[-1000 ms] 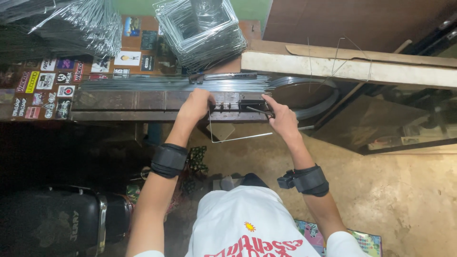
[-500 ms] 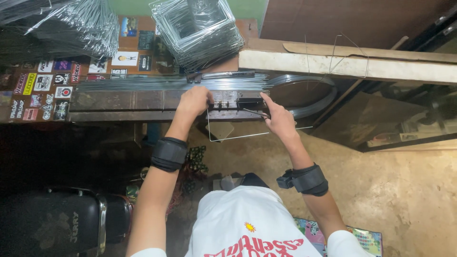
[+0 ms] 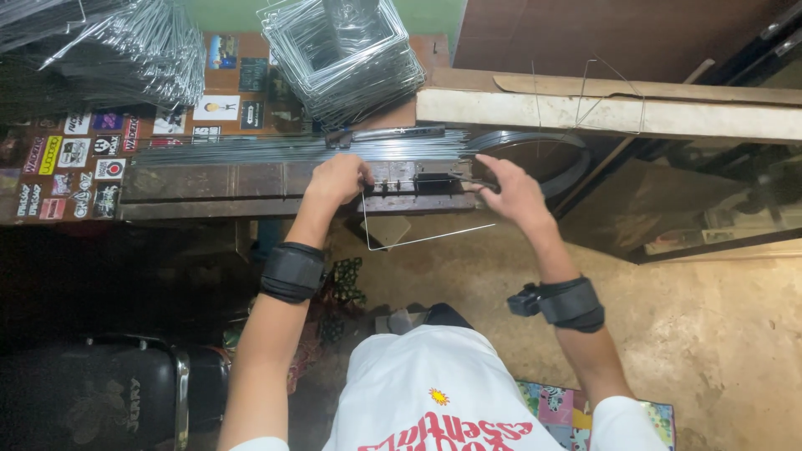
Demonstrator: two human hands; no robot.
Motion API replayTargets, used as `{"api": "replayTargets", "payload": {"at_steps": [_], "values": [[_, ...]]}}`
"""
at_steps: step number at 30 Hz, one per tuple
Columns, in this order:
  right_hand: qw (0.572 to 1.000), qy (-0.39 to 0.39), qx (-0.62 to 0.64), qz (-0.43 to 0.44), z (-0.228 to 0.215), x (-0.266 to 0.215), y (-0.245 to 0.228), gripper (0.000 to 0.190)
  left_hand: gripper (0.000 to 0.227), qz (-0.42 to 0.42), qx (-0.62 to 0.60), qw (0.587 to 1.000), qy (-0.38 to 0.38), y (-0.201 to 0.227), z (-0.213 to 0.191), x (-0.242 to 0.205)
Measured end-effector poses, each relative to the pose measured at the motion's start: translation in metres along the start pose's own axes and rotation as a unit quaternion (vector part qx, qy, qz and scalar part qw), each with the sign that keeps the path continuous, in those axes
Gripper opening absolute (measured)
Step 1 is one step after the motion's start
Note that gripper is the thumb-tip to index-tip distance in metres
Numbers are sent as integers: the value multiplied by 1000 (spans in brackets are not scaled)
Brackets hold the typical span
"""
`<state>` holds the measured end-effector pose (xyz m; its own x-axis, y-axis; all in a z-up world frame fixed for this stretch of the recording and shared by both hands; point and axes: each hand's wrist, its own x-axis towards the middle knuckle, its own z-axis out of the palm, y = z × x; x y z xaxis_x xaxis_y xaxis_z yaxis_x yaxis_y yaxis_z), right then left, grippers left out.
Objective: Bending metal wires into rectangular frames using a specialized jig on a workbench.
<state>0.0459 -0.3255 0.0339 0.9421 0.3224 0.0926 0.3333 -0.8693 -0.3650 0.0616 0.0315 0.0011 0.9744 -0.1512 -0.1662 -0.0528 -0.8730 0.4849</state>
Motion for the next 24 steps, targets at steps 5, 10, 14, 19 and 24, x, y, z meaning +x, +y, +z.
{"api": "replayTargets", "payload": {"at_steps": [5, 10, 14, 19, 24], "values": [[998, -11, -44, -41, -21, 20, 33, 38, 24, 2, -3, 1000, -21, -2, -4, 0], [986, -41, -123, -107, -29, 39, 54, 38, 27, 17, -11, 1000, -23, -4, -5, -1], [966, -106, -203, -119, -38, 49, 48, 41, 27, 20, -33, 999, -27, -5, -7, -3], [931, -61, -289, -216, -36, 65, 45, 43, 29, 18, -43, 998, -38, -10, -3, 1], [923, -66, -279, -255, -34, 84, 37, 43, 28, -26, -42, 997, -51, -7, -5, 3]]}}
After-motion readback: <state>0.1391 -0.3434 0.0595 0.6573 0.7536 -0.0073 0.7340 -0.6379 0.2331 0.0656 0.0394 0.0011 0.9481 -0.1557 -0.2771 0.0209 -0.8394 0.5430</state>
